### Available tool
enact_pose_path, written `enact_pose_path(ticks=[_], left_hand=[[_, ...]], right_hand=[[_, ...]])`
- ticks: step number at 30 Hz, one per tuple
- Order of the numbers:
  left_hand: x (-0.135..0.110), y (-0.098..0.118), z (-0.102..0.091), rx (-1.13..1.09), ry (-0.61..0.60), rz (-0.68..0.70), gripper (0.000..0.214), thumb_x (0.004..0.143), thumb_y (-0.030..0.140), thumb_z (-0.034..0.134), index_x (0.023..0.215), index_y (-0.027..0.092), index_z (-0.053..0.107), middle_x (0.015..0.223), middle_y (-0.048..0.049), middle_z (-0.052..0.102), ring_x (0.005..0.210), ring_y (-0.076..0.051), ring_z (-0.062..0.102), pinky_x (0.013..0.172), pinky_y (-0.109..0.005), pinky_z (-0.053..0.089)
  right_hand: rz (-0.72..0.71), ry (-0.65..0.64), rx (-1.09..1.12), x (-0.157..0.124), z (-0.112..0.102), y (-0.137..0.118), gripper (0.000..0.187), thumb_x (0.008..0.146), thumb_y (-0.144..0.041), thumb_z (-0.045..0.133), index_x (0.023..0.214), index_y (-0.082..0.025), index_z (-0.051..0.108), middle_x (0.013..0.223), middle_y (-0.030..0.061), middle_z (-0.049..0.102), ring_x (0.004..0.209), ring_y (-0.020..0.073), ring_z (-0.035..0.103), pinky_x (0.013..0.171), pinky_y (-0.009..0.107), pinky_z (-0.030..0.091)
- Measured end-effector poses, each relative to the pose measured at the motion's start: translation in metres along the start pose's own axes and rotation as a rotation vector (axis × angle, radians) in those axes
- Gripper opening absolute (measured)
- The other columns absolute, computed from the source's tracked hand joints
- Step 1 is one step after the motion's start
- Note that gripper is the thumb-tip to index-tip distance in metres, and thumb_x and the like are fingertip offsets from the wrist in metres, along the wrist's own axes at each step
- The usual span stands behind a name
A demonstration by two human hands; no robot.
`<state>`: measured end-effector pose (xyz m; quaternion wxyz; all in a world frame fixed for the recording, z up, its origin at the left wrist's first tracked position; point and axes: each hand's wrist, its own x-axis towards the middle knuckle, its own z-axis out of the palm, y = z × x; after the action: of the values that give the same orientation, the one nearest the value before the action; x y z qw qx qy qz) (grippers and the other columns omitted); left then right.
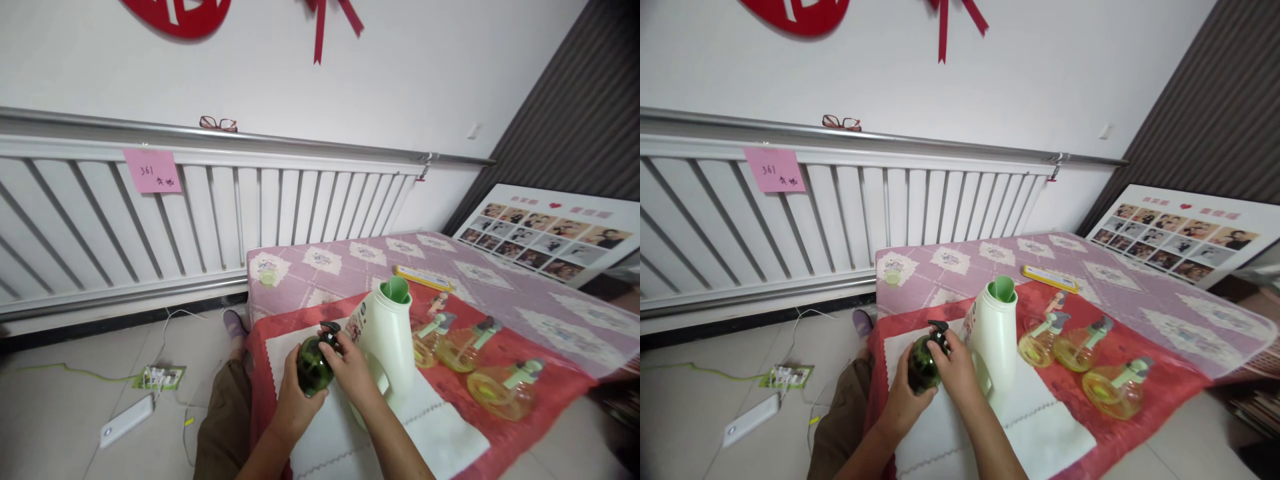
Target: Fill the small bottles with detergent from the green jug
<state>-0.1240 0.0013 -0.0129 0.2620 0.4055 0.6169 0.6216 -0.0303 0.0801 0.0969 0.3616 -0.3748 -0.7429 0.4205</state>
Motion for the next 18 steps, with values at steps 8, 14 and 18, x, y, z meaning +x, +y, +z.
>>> enact_pose_path(ticks=[8, 14, 18], left_hand=[[0.000, 0.000, 0.000, 0.015, -0.004, -0.006, 0.089, 0.062, 0.011, 0.067, 0.139, 0.020, 0.026, 0.146, -0.0140, 0.037, 0.135, -0.028, 0.037, 0.111, -0.044, 0.032], [0.000, -0.005, 0.002, 0.017, 0.048, 0.021, 0.088, 0.059, 0.010, 0.068, 0.137, 0.021, 0.029, 0.143, -0.0123, 0.040, 0.133, -0.028, 0.040, 0.111, -0.044, 0.033], [0.000, -0.006, 0.004, 0.025, 0.061, 0.035, 0.088, 0.058, 0.009, 0.068, 0.136, 0.021, 0.029, 0.141, -0.0119, 0.042, 0.131, -0.028, 0.041, 0.110, -0.045, 0.033]], right_hand=[[-0.026, -0.184, -0.030, 0.000, -0.013, -0.005, 0.034, 0.086, -0.034, 0.051, 0.116, -0.023, 0.061, 0.111, 0.0055, 0.070, 0.098, 0.0231, 0.066, 0.089, 0.039, 0.051], [0.031, -0.084, -0.098, 0.002, -0.011, -0.003, 0.034, 0.079, -0.033, 0.055, 0.111, -0.024, 0.062, 0.100, 0.0039, 0.073, 0.093, 0.0232, 0.067, 0.083, 0.036, 0.051], [0.064, -0.004, -0.130, 0.002, -0.006, -0.002, 0.019, 0.073, -0.033, 0.060, 0.090, -0.024, 0.064, 0.089, 0.0021, 0.073, 0.087, 0.0230, 0.067, 0.078, 0.034, 0.051]])
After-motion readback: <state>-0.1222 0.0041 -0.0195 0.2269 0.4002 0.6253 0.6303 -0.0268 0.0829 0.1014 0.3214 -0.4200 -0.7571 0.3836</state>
